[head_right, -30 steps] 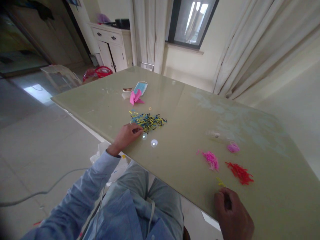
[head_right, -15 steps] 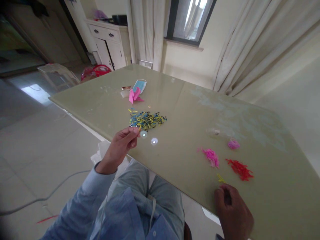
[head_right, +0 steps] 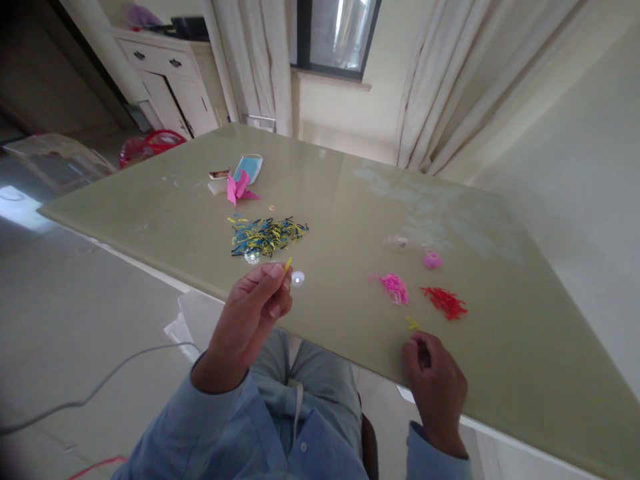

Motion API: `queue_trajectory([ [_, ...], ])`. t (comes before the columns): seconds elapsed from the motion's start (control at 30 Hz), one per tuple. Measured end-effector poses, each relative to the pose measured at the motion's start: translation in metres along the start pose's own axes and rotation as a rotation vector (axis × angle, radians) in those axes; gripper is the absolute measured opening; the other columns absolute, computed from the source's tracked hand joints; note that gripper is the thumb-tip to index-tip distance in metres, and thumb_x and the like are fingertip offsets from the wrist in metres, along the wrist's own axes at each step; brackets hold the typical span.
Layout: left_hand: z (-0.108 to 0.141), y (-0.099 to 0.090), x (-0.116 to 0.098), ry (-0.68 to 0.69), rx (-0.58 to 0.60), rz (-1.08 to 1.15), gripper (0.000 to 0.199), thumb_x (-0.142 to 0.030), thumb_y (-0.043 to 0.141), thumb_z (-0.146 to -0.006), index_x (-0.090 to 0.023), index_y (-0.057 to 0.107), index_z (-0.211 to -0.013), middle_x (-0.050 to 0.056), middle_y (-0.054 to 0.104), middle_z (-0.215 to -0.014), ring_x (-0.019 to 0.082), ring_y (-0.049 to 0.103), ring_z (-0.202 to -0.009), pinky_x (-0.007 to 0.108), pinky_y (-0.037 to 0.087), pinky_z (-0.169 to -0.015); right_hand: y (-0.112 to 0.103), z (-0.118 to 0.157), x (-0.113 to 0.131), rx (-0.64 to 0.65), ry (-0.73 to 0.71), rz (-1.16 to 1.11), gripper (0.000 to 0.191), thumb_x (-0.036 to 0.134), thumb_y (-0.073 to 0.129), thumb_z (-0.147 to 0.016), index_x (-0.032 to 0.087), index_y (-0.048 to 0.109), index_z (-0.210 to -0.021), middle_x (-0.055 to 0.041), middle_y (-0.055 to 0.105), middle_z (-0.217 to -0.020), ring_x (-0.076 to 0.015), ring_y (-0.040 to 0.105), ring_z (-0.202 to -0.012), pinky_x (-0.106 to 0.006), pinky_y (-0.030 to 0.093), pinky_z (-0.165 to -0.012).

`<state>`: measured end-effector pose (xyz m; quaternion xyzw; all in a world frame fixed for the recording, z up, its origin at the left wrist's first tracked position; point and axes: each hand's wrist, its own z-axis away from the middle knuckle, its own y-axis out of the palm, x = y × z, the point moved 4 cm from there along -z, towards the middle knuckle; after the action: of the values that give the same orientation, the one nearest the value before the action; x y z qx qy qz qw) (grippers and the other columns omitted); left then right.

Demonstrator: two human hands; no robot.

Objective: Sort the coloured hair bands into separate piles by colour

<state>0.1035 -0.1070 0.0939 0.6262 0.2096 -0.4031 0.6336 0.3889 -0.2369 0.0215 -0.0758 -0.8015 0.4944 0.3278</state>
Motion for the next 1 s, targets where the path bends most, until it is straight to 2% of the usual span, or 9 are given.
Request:
queue_trajectory([
  [0.23, 0.003, 0.023, 0.016, -0.042, 0.04, -0.002, 0.031, -0.042, 0.08, -0.08, -0.014, 0.067, -0.079, -0.002, 0.059, -0.073, 0.0, 0.038, -0.046, 0.017, 0.024, -0.044, 0.001, 0.002, -0.001, -0.066, -0.101, -0.057, 0.033, 0.047, 0.05, -0.081, 0.02, 0.068, -0.079, -0.005, 0.066, -0.06, -0.0184, 0.059, -0.052, -0.028, 0.04, -0.054],
  [0.4, -0.005, 0.045, 0.05, -0.045, 0.093, -0.104, 0.035, -0.048, 0.077, -0.08, -0.014, 0.069, -0.084, -0.003, 0.058, -0.069, 0.002, 0.038, -0.046, 0.018, 0.026, -0.043, 0.002, 0.003, 0.0, -0.101, -0.16, -0.065, 0.028, 0.042, 0.051, -0.083, 0.019, 0.068, -0.08, -0.0036, 0.067, -0.062, -0.017, 0.06, -0.053, -0.027, 0.041, -0.056],
  [0.5, -0.02, 0.058, 0.083, 0.0, 0.184, -0.302, 0.035, -0.049, 0.073, -0.083, -0.014, 0.071, -0.085, -0.003, 0.056, -0.065, 0.005, 0.039, -0.049, 0.019, 0.029, -0.045, 0.003, 0.005, -0.001, -0.118, -0.178, -0.091, 0.023, 0.038, 0.053, -0.084, 0.02, 0.067, -0.081, -0.0022, 0.067, -0.063, -0.0159, 0.06, -0.054, -0.027, 0.043, -0.057],
  [0.57, -0.029, 0.064, 0.103, 0.059, 0.241, -0.482, 0.028, -0.043, 0.069, -0.087, -0.014, 0.073, -0.087, -0.002, 0.06, -0.067, 0.007, 0.042, -0.053, 0.02, 0.034, -0.049, 0.002, 0.007, -0.001, -0.127, -0.184, -0.127, 0.02, 0.035, 0.055, -0.085, 0.019, 0.067, -0.081, -0.0011, 0.067, -0.064, -0.0148, 0.06, -0.053, -0.026, 0.044, -0.057],
  [0.67, -0.035, 0.075, 0.126, 0.223, 0.38, -0.779, 0.015, -0.029, 0.066, -0.092, -0.018, 0.076, -0.089, 0.003, 0.071, -0.084, 0.012, 0.057, -0.07, 0.023, 0.046, -0.067, 0.0, 0.01, -0.002, -0.153, -0.179, -0.192, 0.016, 0.032, 0.058, -0.085, 0.019, 0.067, -0.081, 0.0011, 0.065, -0.062, -0.013, 0.058, -0.051, -0.024, 0.045, -0.055],
  [0.77, -0.033, 0.087, 0.144, 0.364, 0.543, -1.066, 0.016, -0.027, 0.063, -0.096, -0.02, 0.077, -0.097, 0.005, 0.073, -0.096, 0.017, 0.064, -0.088, 0.027, 0.049, -0.08, -0.005, 0.013, -0.004, -0.237, -0.145, -0.261, 0.013, 0.029, 0.059, -0.084, 0.019, 0.066, -0.081, 0.0021, 0.064, -0.06, -0.0119, 0.056, -0.048, -0.023, 0.044, -0.052],
  [0.9, -0.029, 0.097, 0.164, 0.434, 0.706, -1.388, 0.022, -0.03, 0.057, -0.099, -0.021, 0.078, -0.099, 0.006, 0.07, -0.098, 0.019, 0.065, -0.09, 0.028, 0.048, -0.074, -0.009, 0.017, -0.012, -0.36, -0.031, -0.367, 0.012, 0.029, 0.06, -0.082, 0.018, 0.065, -0.08, 0.0017, 0.063, -0.06, -0.012, 0.055, -0.049, -0.023, 0.043, -0.05],
  [1.0, -0.028, 0.101, 0.172, 0.495, 0.747, -1.492, 0.023, -0.031, 0.056, -0.1, -0.024, 0.078, -0.1, 0.005, 0.068, -0.094, 0.019, 0.065, -0.089, 0.029, 0.047, -0.072, -0.008, 0.019, -0.021, -0.377, 0.037, -0.442, 0.013, 0.03, 0.061, -0.081, 0.018, 0.065, -0.081, 0.0017, 0.062, -0.061, -0.0119, 0.054, -0.049, -0.023, 0.041, -0.048],
])
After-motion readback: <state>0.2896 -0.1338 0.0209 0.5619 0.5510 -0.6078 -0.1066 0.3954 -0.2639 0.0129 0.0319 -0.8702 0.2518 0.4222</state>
